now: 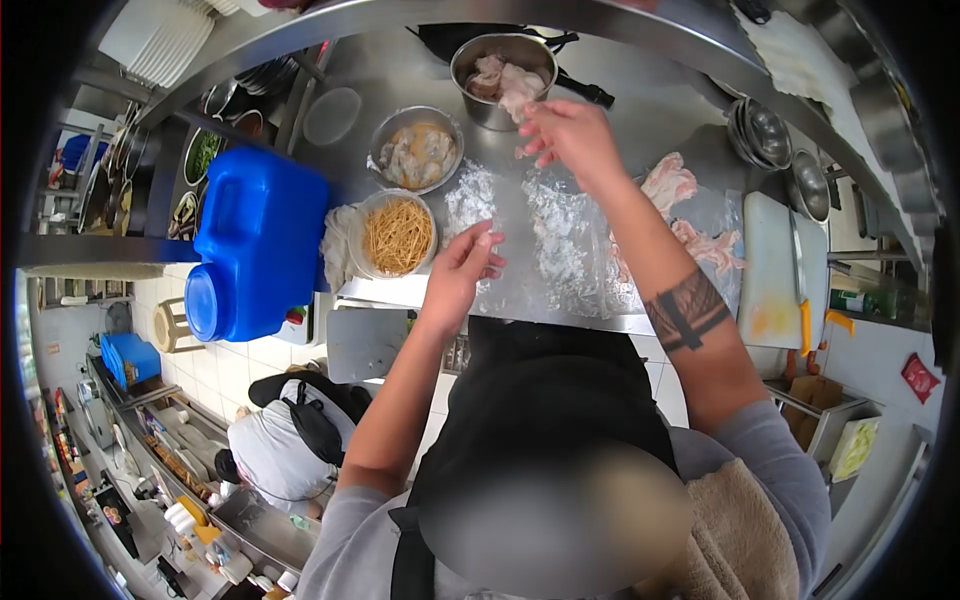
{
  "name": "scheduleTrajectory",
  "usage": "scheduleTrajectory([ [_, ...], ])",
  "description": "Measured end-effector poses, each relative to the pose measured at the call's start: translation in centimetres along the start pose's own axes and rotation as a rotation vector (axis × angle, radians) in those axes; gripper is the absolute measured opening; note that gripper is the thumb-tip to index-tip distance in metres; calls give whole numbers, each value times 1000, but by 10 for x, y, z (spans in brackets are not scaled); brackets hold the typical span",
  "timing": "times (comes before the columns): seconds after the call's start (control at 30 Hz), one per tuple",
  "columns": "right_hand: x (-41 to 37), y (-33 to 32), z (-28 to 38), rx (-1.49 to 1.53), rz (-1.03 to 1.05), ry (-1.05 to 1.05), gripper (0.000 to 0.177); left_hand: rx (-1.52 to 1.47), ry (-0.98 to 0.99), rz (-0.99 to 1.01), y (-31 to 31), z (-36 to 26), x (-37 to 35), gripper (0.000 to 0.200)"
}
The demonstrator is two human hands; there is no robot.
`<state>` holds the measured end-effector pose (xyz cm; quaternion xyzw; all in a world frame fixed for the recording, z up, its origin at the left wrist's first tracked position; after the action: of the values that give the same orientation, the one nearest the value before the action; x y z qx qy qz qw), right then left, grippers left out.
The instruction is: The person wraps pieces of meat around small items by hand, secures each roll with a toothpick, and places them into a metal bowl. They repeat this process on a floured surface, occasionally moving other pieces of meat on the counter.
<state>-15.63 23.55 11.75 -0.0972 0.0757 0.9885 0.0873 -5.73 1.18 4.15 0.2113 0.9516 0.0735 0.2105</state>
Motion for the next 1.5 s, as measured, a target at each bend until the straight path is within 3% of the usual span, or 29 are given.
scheduleTrajectory([
  [0.03,7,1,10,-147,-5,-31,24,18,3,-10,-4,2,-4,53],
  [0.13,-13,14,-5,-60,74,-33,20,26,9,-32,-16,10,-20,47],
  [0.27,-98,14,-86,-213,170,73,17,24,-24,-51,-15,31,-35,40],
  [0.37,-161,-10,-132,-349,95,67,16,32,-86,36,-10,59,-38,37],
  [0.43,-197,-34,-134,-665,25,-114,14,72,-109,69,1,67,-39,34],
  [0.7,-272,-175,-124,-701,-437,-142,12,415,-13,318,100,72,-16,29],
  [0.77,-276,-210,-124,-688,-516,-154,11,595,97,400,141,69,-13,28],
  [0.93,-277,-300,-117,-789,-756,-213,16,678,126,513,243,79,12,30],
  [1.0,-274,-331,-119,-815,-831,-191,20,871,427,545,292,67,23,31],
  [1.03,-271,-341,-117,-806,-833,-184,20,879,420,549,310,72,35,31],
  [1.1,-265,-354,-98,-950,-880,-297,24,1014,790,464,350,61,49,35],
  [1.13,-259,-362,-91,-945,-877,-295,24,1019,785,463,363,65,61,35],
  [1.2,-240,-368,-85,-977,-758,-328,27,1185,957,384,383,70,76,41],
  [1.33,-208,-383,-79,-1095,-616,-384,23,1289,936,386,386,94,103,42],
  [1.4,-189,-387,-86,-1265,-338,-195,19,1252,931,393,380,98,109,43],
  [1.5,-181,-389,-67,-1240,-255,-148,14,1172,868,429,376,90,110,42],
])
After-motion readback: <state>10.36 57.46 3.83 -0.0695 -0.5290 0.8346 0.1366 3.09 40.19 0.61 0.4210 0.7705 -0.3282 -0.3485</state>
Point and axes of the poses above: each hand's wrist, its own x-axis towards the middle knuckle, its own y-axis out of the palm, z = x × y, the point moved 8 cm from there along x, towards the middle knuckle, and after that the axes turned 1 degree about z, right-handed, at the moved point
